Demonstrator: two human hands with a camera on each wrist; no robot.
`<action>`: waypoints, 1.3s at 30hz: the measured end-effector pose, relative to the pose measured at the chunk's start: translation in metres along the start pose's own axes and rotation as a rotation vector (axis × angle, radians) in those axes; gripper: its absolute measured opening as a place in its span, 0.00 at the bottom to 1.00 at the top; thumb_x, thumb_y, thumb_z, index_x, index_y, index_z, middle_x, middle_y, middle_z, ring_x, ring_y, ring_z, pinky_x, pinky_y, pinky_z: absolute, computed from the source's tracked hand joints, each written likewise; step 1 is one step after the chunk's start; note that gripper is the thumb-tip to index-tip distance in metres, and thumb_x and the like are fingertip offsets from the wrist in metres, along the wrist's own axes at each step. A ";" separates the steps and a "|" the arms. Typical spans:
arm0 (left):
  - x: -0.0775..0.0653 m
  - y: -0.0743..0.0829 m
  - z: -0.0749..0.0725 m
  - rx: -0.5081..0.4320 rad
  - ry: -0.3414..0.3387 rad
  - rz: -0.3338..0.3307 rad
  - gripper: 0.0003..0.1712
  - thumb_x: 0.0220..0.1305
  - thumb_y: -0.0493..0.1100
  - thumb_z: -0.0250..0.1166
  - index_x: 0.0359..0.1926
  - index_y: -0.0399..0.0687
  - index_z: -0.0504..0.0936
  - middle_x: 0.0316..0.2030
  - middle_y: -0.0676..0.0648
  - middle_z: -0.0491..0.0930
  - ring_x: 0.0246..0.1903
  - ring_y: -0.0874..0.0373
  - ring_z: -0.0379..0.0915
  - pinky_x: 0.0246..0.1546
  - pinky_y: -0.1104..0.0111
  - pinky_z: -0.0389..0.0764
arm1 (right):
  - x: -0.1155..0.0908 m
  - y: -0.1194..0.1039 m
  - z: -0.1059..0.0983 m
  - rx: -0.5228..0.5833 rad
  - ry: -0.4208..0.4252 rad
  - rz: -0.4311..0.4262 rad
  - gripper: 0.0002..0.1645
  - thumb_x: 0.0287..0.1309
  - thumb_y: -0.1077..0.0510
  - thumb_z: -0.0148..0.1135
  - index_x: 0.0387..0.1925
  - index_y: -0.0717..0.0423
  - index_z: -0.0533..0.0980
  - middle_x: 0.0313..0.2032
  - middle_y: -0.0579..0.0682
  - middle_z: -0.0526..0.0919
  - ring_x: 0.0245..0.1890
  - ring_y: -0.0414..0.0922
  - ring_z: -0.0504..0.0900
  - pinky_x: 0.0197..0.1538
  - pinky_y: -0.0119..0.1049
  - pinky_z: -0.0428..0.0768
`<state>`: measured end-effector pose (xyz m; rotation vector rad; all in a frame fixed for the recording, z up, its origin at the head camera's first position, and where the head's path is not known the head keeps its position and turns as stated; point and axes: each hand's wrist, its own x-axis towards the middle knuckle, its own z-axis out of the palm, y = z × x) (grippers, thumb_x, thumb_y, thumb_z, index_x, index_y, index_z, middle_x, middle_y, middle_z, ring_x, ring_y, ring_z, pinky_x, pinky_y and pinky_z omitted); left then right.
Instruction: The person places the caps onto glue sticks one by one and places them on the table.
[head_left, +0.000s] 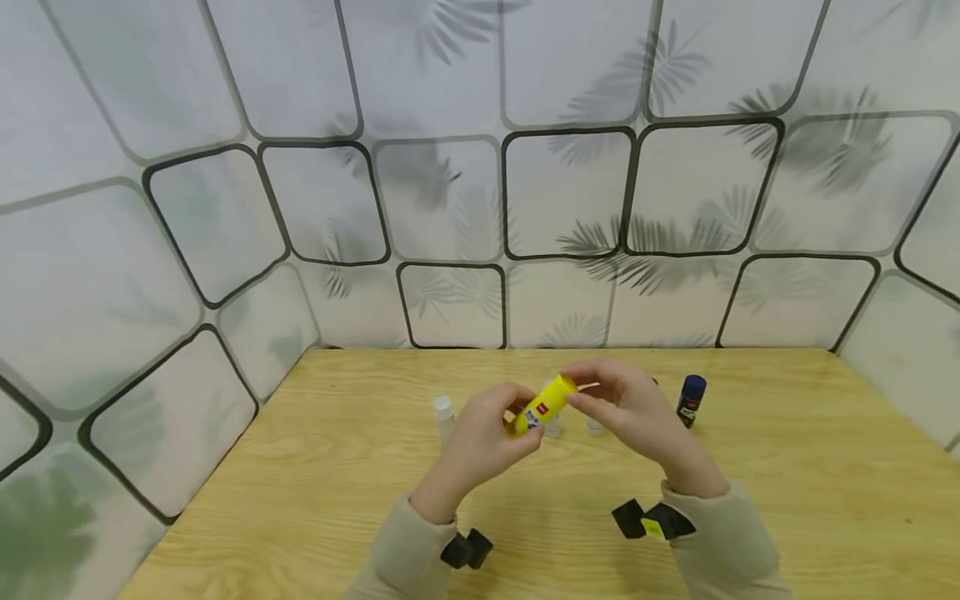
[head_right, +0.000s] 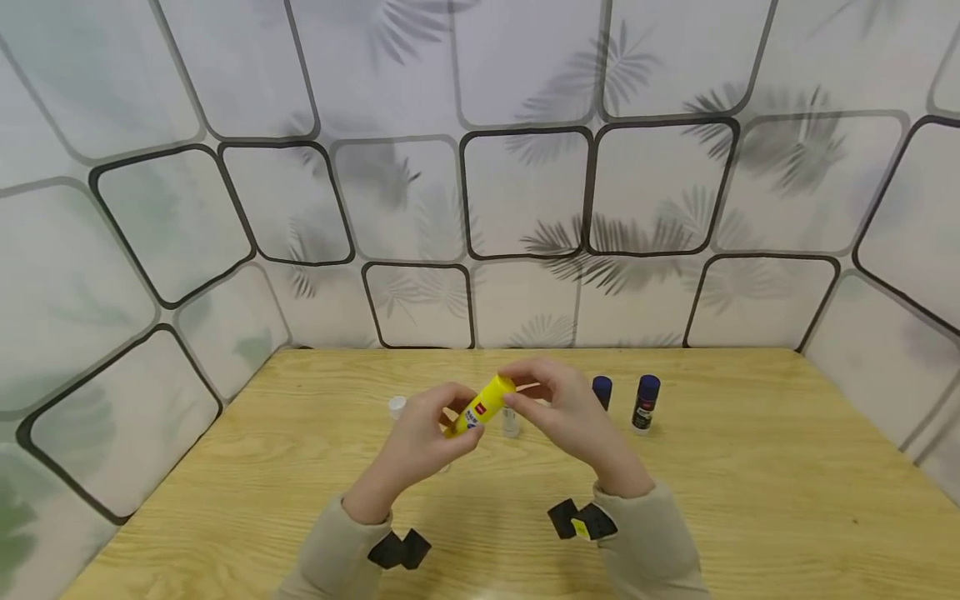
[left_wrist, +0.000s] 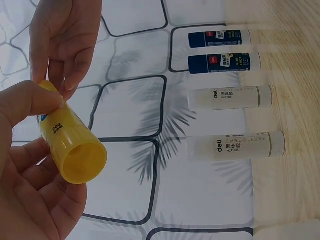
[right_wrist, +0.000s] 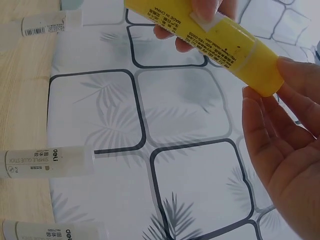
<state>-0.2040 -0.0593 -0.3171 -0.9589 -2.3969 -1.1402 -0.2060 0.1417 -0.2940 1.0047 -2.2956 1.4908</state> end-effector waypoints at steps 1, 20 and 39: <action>0.000 0.000 0.000 -0.001 0.009 -0.004 0.14 0.49 0.36 0.65 0.40 0.40 0.76 0.32 0.50 0.76 0.29 0.63 0.70 0.26 0.77 0.73 | 0.001 0.000 0.000 0.001 -0.006 -0.002 0.16 0.54 0.67 0.56 0.46 0.66 0.72 0.42 0.55 0.76 0.39 0.43 0.78 0.41 0.34 0.76; 0.007 -0.021 0.001 -0.034 0.123 -0.207 0.16 0.48 0.32 0.62 0.41 0.38 0.72 0.33 0.47 0.75 0.33 0.57 0.71 0.28 0.75 0.75 | -0.021 0.013 -0.024 -0.360 0.063 -0.022 0.13 0.53 0.64 0.59 0.43 0.60 0.75 0.42 0.51 0.77 0.40 0.44 0.76 0.39 0.37 0.77; 0.027 -0.038 0.015 -0.041 0.130 -0.413 0.17 0.46 0.34 0.64 0.40 0.42 0.72 0.35 0.48 0.75 0.37 0.53 0.72 0.35 0.67 0.75 | -0.035 0.023 -0.026 -0.429 0.024 -0.009 0.13 0.52 0.62 0.60 0.42 0.57 0.75 0.45 0.49 0.76 0.43 0.44 0.74 0.40 0.43 0.75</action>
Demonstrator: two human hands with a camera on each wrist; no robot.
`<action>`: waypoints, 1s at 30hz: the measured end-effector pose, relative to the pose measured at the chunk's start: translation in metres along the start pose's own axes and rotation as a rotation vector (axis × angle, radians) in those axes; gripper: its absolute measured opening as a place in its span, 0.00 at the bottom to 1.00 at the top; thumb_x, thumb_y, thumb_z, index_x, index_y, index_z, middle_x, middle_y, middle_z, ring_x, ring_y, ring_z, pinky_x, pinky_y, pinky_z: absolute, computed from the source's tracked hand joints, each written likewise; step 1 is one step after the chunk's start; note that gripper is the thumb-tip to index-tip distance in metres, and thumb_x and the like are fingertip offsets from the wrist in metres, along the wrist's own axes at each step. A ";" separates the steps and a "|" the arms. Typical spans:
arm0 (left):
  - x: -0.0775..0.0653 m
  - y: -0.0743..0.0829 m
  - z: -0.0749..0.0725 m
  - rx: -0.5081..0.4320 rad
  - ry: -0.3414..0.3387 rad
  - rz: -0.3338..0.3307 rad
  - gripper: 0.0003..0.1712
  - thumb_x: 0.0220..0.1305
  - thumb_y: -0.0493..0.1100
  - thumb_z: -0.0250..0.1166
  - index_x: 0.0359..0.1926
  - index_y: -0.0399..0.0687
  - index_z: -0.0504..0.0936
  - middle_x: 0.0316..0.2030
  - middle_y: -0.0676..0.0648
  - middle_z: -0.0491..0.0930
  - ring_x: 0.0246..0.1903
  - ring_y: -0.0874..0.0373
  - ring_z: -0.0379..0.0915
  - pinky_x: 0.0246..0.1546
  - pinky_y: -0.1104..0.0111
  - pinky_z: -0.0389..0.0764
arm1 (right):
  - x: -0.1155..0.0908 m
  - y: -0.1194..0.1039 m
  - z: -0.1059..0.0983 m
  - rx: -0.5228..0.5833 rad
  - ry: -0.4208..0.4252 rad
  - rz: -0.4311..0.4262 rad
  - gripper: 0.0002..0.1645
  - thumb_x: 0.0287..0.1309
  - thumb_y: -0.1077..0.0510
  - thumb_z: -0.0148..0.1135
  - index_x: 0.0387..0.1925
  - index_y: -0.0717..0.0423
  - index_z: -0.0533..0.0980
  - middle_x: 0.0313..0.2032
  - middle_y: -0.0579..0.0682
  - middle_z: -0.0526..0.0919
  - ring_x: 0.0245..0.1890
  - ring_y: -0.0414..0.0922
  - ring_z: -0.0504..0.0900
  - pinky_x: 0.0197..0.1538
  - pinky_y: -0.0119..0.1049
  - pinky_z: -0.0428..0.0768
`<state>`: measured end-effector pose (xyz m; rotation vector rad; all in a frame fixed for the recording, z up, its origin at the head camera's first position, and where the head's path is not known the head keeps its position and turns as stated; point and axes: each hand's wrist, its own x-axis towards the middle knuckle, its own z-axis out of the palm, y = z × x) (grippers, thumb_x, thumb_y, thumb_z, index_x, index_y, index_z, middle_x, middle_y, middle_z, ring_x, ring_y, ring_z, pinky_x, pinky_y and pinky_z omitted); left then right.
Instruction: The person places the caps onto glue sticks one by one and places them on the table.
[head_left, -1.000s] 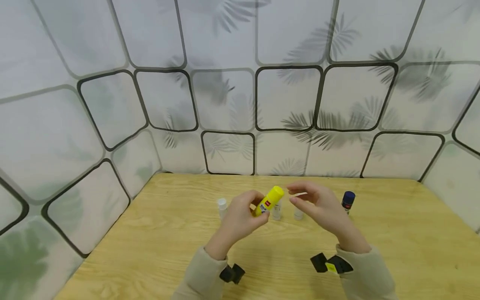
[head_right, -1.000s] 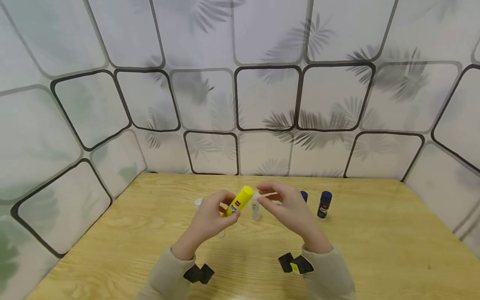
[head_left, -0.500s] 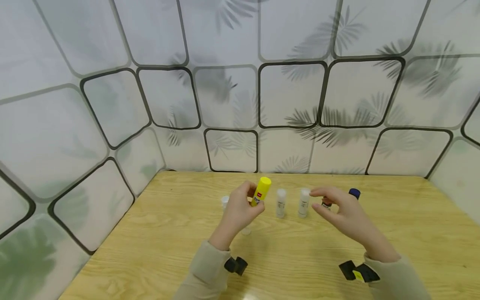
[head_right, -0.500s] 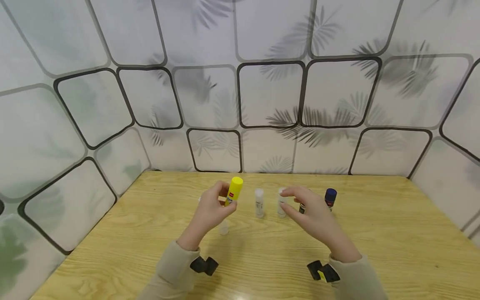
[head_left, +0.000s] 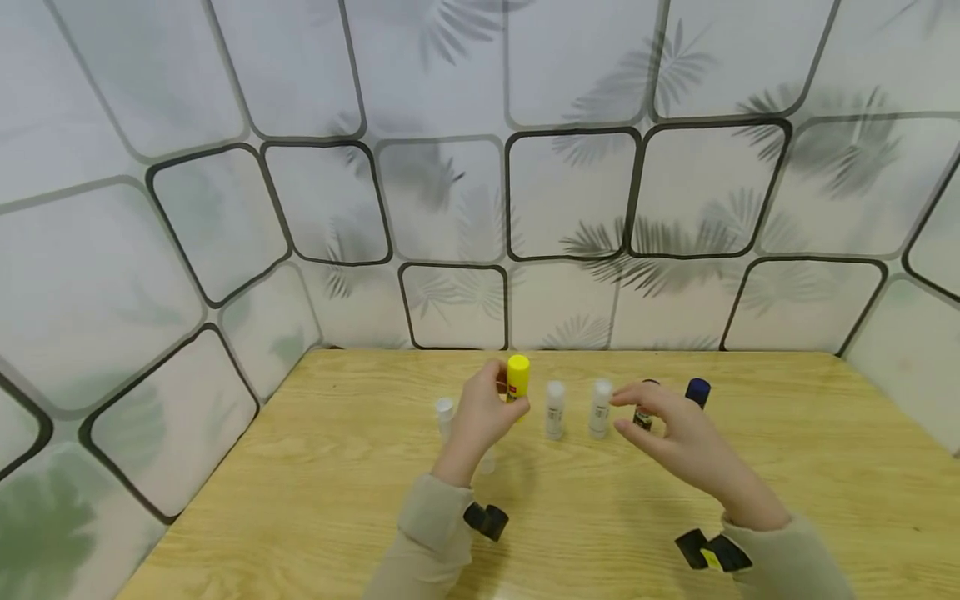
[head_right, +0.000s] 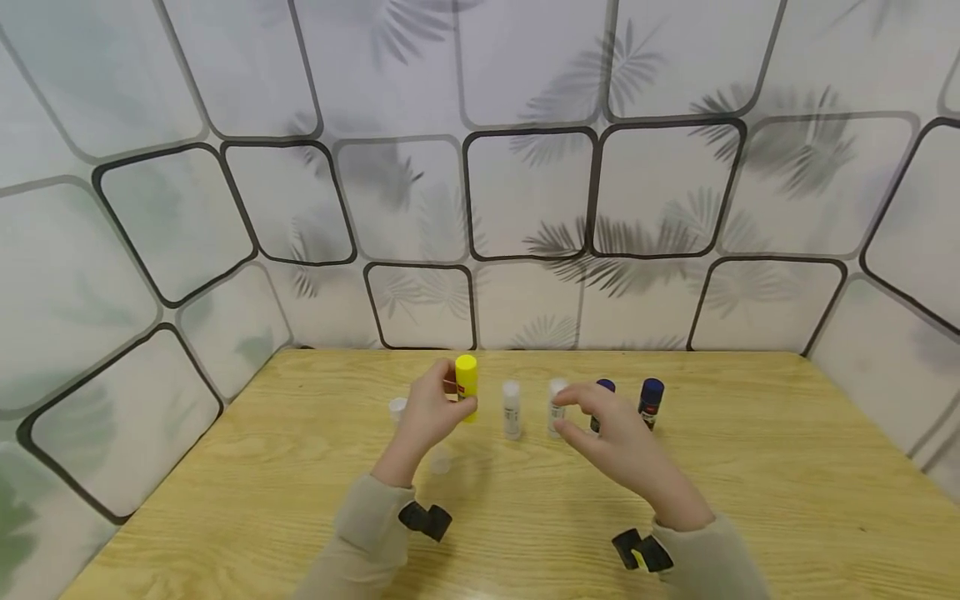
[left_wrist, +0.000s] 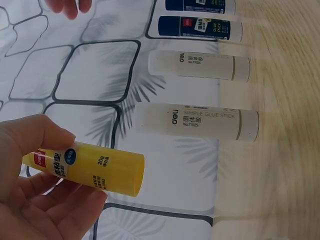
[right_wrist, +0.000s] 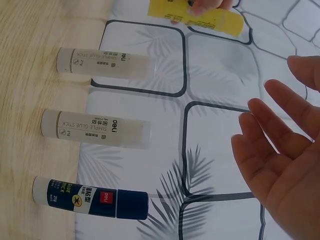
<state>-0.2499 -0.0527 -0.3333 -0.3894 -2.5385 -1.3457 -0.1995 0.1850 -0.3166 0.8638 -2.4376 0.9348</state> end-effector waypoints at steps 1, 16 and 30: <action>0.001 -0.001 0.001 -0.004 -0.002 -0.011 0.17 0.47 0.34 0.64 0.40 0.41 0.72 0.35 0.47 0.75 0.37 0.53 0.72 0.35 0.66 0.75 | 0.000 0.000 0.001 0.004 -0.007 0.006 0.13 0.52 0.62 0.60 0.43 0.57 0.75 0.45 0.50 0.76 0.44 0.45 0.74 0.41 0.44 0.75; 0.011 -0.027 0.014 0.047 -0.031 -0.123 0.14 0.51 0.34 0.64 0.40 0.38 0.73 0.36 0.44 0.76 0.38 0.52 0.73 0.37 0.64 0.76 | 0.000 0.002 0.009 0.046 -0.087 0.042 0.14 0.55 0.59 0.58 0.44 0.58 0.74 0.46 0.51 0.76 0.45 0.48 0.74 0.44 0.43 0.74; 0.011 -0.044 0.017 0.125 -0.069 -0.185 0.14 0.49 0.36 0.66 0.37 0.37 0.72 0.30 0.45 0.75 0.30 0.54 0.71 0.30 0.64 0.75 | 0.000 0.000 0.013 0.035 -0.079 0.005 0.13 0.53 0.59 0.60 0.42 0.55 0.75 0.45 0.51 0.76 0.44 0.47 0.74 0.41 0.43 0.75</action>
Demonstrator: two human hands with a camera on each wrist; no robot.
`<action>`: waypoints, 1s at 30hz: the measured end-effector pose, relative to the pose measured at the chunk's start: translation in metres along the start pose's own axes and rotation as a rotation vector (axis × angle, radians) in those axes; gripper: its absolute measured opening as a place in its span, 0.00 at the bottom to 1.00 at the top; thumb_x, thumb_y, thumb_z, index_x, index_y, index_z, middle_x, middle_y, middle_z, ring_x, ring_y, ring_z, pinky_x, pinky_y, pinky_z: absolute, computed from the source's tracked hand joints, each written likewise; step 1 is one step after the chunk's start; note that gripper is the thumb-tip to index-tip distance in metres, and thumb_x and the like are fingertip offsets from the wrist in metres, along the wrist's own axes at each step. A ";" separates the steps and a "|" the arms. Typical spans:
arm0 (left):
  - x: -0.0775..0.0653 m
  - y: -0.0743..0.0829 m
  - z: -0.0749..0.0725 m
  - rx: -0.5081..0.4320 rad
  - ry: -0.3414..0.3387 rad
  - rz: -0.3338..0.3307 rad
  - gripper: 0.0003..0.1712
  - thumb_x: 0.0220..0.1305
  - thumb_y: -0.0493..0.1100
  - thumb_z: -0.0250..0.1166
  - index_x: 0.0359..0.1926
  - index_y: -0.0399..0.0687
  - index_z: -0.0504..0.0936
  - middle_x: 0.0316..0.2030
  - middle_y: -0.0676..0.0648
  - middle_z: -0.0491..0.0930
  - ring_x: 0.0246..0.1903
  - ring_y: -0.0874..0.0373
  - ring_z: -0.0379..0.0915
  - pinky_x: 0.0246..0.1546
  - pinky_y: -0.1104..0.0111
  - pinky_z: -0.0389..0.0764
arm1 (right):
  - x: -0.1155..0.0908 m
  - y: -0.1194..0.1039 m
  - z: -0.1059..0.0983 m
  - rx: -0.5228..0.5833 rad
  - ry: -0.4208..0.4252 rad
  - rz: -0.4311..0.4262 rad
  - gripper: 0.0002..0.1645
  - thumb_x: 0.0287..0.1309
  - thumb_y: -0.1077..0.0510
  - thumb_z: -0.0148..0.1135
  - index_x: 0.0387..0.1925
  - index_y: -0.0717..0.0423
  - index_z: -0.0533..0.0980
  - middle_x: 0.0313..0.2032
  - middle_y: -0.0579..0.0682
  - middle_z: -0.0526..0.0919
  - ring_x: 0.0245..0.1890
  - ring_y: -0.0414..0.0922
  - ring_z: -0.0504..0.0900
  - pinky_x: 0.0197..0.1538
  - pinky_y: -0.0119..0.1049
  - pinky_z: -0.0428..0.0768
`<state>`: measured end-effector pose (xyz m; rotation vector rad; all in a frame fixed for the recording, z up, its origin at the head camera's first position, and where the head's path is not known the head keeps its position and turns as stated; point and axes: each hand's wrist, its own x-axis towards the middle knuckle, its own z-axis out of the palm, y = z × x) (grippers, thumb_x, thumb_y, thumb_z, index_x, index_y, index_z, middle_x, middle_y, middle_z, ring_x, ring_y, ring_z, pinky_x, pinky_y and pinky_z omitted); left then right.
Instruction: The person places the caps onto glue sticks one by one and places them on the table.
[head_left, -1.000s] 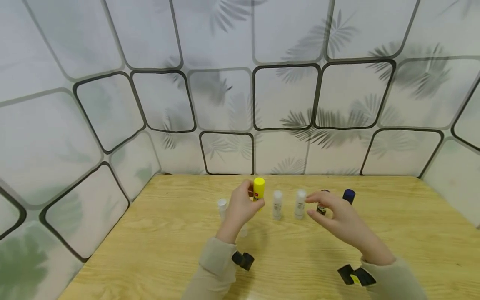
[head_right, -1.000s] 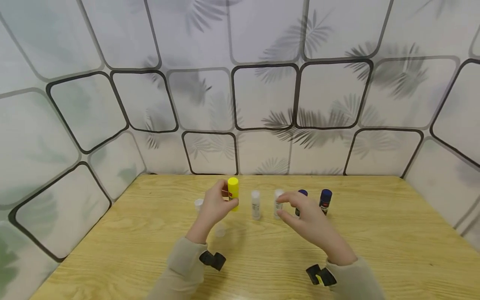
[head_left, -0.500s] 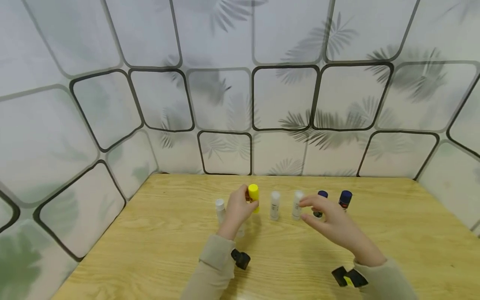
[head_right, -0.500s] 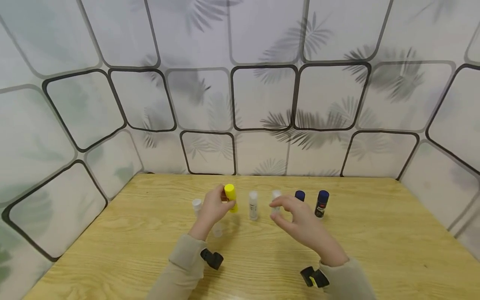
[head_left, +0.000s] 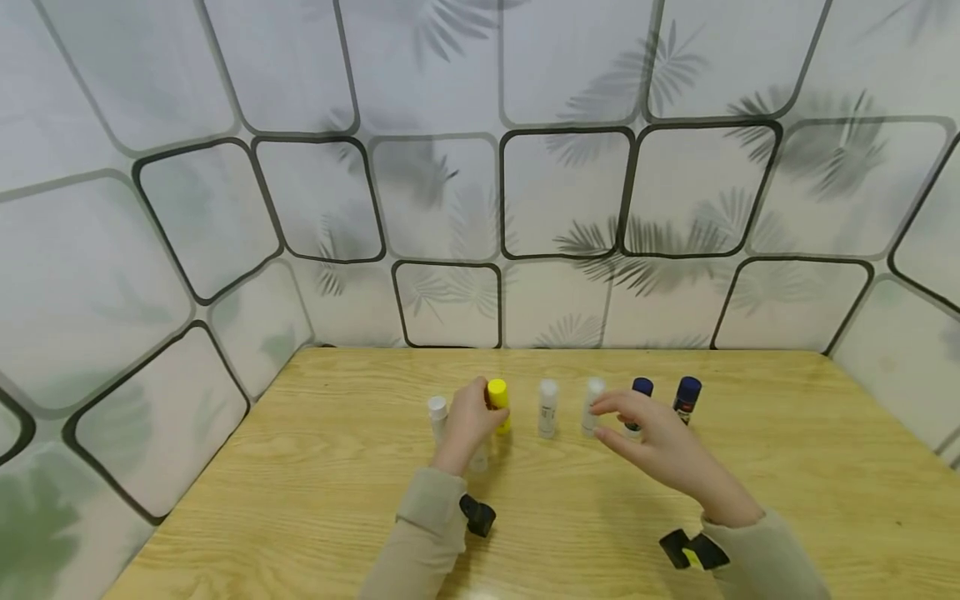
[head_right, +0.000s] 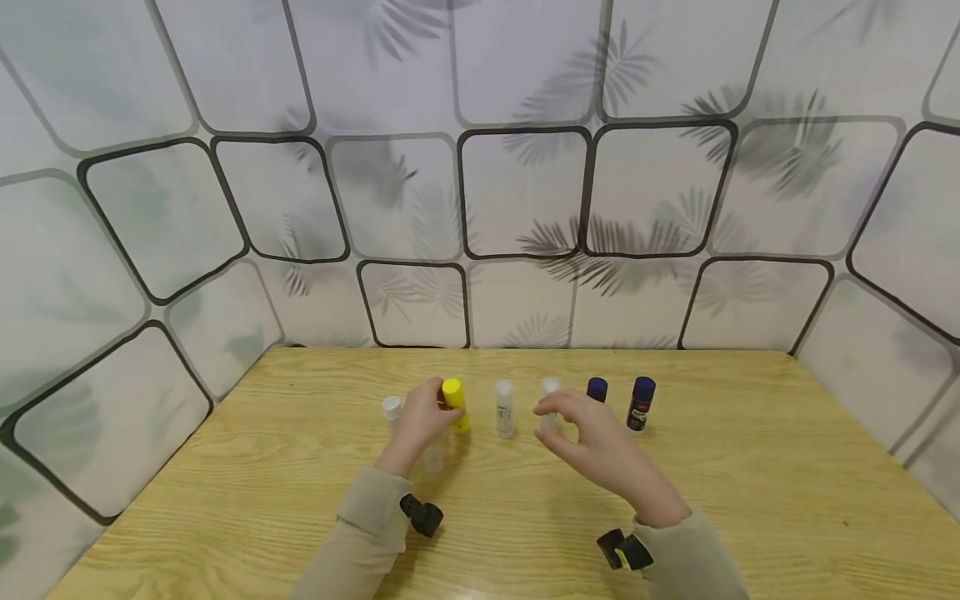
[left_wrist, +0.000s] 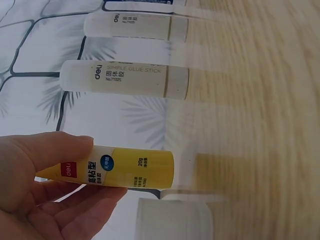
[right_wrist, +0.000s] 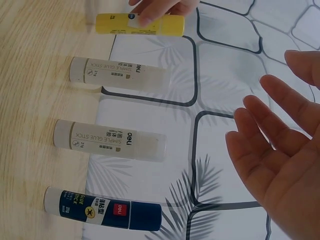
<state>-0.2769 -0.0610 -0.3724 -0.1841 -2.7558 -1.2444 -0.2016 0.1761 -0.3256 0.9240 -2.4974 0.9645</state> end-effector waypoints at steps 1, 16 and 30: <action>0.000 -0.001 0.000 0.000 -0.002 -0.003 0.14 0.49 0.36 0.66 0.37 0.37 0.72 0.30 0.45 0.75 0.30 0.54 0.72 0.30 0.64 0.75 | 0.000 0.000 0.000 0.000 0.000 -0.004 0.13 0.53 0.60 0.60 0.42 0.55 0.75 0.45 0.51 0.76 0.44 0.47 0.74 0.41 0.43 0.75; 0.001 -0.003 0.002 0.051 -0.022 -0.055 0.16 0.48 0.39 0.68 0.37 0.38 0.73 0.31 0.45 0.75 0.30 0.54 0.72 0.31 0.64 0.76 | 0.001 -0.001 0.002 0.016 -0.020 -0.008 0.12 0.53 0.60 0.59 0.42 0.54 0.75 0.45 0.51 0.75 0.44 0.48 0.74 0.41 0.44 0.75; -0.001 -0.004 0.002 0.038 -0.019 -0.048 0.16 0.48 0.41 0.68 0.36 0.38 0.72 0.29 0.45 0.75 0.28 0.55 0.72 0.28 0.66 0.76 | 0.000 -0.001 0.004 0.036 -0.053 0.039 0.11 0.54 0.58 0.59 0.41 0.54 0.75 0.44 0.50 0.75 0.44 0.47 0.74 0.43 0.46 0.74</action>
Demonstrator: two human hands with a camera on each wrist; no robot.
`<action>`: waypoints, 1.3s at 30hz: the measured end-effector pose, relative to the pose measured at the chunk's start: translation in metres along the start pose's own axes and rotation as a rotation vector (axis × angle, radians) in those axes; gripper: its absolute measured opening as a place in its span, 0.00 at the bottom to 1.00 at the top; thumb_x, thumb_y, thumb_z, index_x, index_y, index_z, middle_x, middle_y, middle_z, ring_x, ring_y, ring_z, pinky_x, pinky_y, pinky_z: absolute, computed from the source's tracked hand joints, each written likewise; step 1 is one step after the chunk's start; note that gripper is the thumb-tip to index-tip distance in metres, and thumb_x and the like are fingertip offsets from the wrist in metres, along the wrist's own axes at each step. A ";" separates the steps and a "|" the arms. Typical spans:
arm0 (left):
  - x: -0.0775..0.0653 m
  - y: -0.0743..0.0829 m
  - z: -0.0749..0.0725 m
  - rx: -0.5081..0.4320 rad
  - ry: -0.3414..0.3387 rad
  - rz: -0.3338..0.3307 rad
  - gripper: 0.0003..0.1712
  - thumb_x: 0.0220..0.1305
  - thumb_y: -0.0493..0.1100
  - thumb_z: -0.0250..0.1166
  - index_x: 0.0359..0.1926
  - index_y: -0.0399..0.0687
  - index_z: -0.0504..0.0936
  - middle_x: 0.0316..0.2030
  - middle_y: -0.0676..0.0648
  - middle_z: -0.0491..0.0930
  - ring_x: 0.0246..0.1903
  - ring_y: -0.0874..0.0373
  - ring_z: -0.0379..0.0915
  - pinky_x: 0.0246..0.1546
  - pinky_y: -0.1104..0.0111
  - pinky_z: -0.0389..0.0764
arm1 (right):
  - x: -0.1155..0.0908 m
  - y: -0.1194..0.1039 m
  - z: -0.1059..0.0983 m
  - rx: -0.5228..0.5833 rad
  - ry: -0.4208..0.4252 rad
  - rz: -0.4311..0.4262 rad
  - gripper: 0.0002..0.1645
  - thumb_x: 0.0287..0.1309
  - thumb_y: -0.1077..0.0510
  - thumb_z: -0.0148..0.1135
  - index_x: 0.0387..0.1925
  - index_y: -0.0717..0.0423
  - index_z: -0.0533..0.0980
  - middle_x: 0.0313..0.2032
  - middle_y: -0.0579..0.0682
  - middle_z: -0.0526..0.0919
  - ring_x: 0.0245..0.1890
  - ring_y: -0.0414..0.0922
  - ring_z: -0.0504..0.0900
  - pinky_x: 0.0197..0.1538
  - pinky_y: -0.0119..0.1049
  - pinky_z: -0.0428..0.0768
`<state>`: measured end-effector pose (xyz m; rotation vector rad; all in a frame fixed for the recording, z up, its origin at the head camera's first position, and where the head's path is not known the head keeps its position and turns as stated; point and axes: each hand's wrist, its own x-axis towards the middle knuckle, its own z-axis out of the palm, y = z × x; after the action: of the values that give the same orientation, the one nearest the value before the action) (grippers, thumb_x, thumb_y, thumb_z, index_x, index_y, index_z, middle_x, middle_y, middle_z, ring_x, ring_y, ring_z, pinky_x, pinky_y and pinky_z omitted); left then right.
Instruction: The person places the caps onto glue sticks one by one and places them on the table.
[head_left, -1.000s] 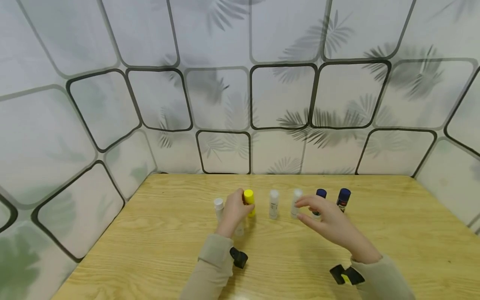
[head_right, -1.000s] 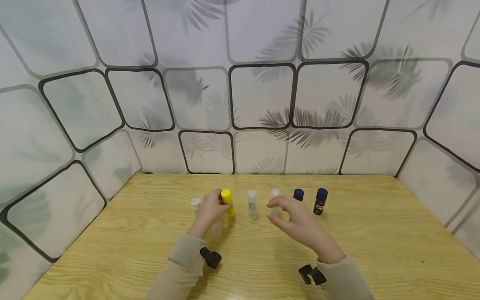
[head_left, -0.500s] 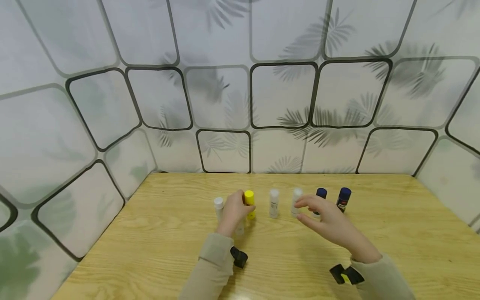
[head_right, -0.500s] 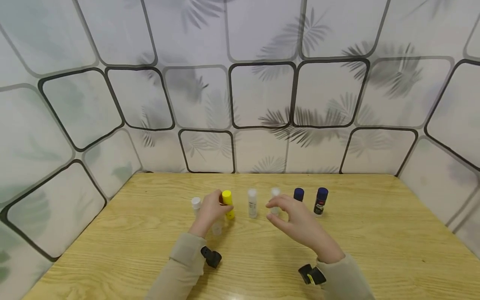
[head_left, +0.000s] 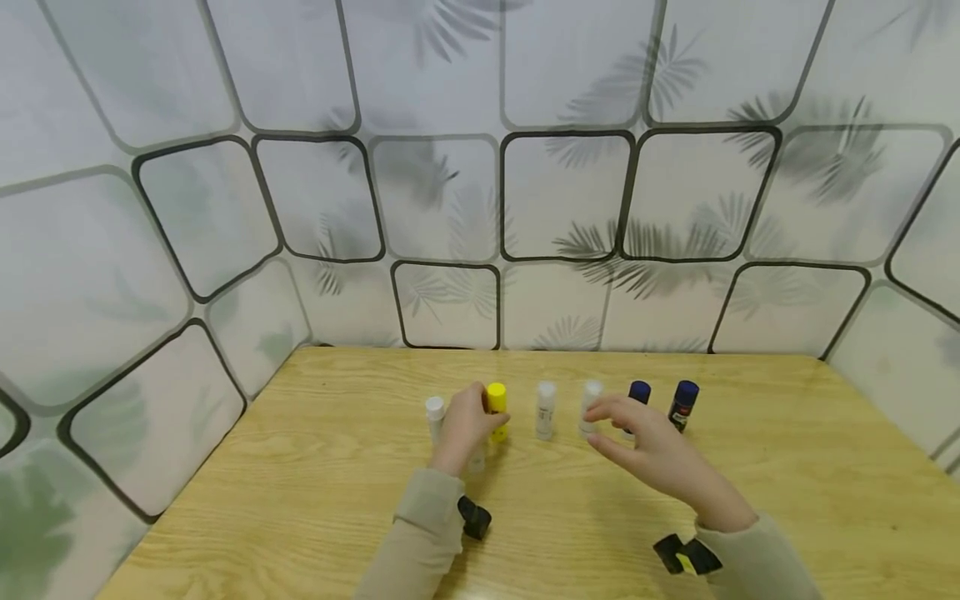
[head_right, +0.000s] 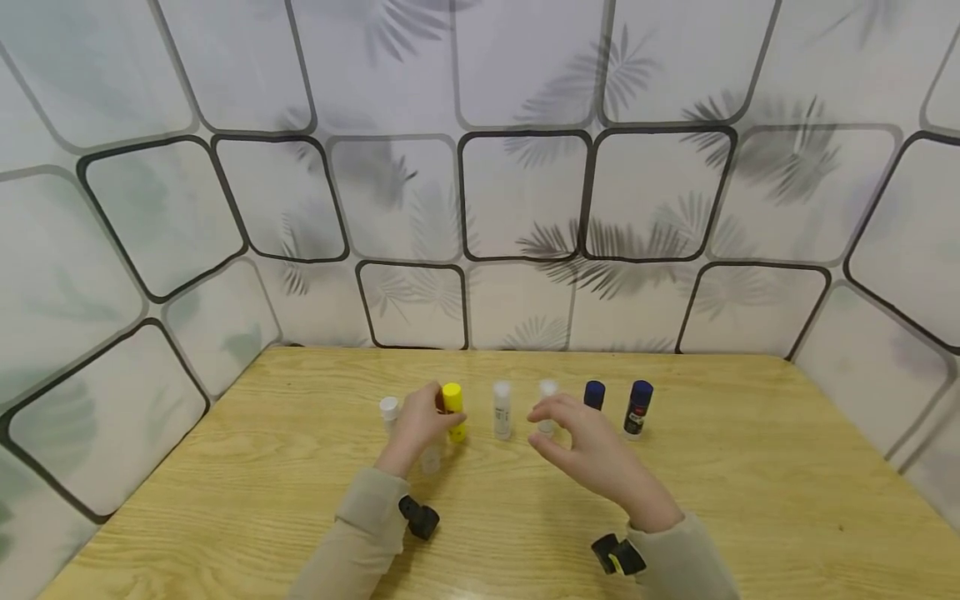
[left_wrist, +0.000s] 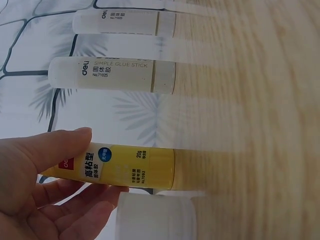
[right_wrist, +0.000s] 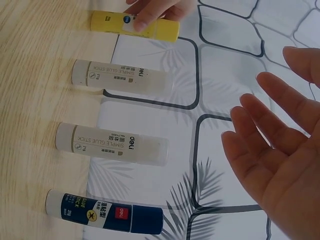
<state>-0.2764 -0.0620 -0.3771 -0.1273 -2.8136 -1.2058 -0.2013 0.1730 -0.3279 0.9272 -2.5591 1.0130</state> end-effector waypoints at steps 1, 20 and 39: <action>0.000 -0.001 0.000 0.001 0.000 0.004 0.16 0.48 0.41 0.68 0.35 0.38 0.72 0.29 0.46 0.74 0.28 0.56 0.72 0.28 0.66 0.75 | 0.000 0.000 0.000 0.002 -0.003 0.001 0.11 0.54 0.59 0.59 0.41 0.54 0.75 0.44 0.50 0.75 0.44 0.47 0.74 0.43 0.46 0.74; -0.008 0.018 -0.007 0.015 0.037 0.008 0.25 0.49 0.43 0.68 0.46 0.36 0.71 0.37 0.43 0.74 0.36 0.53 0.71 0.37 0.62 0.74 | -0.002 0.000 0.001 -0.029 0.030 -0.042 0.11 0.52 0.60 0.60 0.40 0.54 0.75 0.42 0.47 0.76 0.43 0.46 0.75 0.41 0.45 0.76; -0.038 0.046 -0.024 0.160 0.080 0.495 0.34 0.53 0.51 0.64 0.57 0.38 0.65 0.55 0.43 0.66 0.55 0.50 0.61 0.52 0.61 0.65 | -0.001 -0.005 0.001 -0.069 0.042 -0.035 0.13 0.54 0.58 0.59 0.43 0.56 0.74 0.44 0.52 0.76 0.44 0.49 0.74 0.42 0.46 0.74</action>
<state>-0.2324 -0.0500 -0.3316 -0.6971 -2.5684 -0.8485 -0.1971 0.1701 -0.3259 0.9190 -2.5170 0.9193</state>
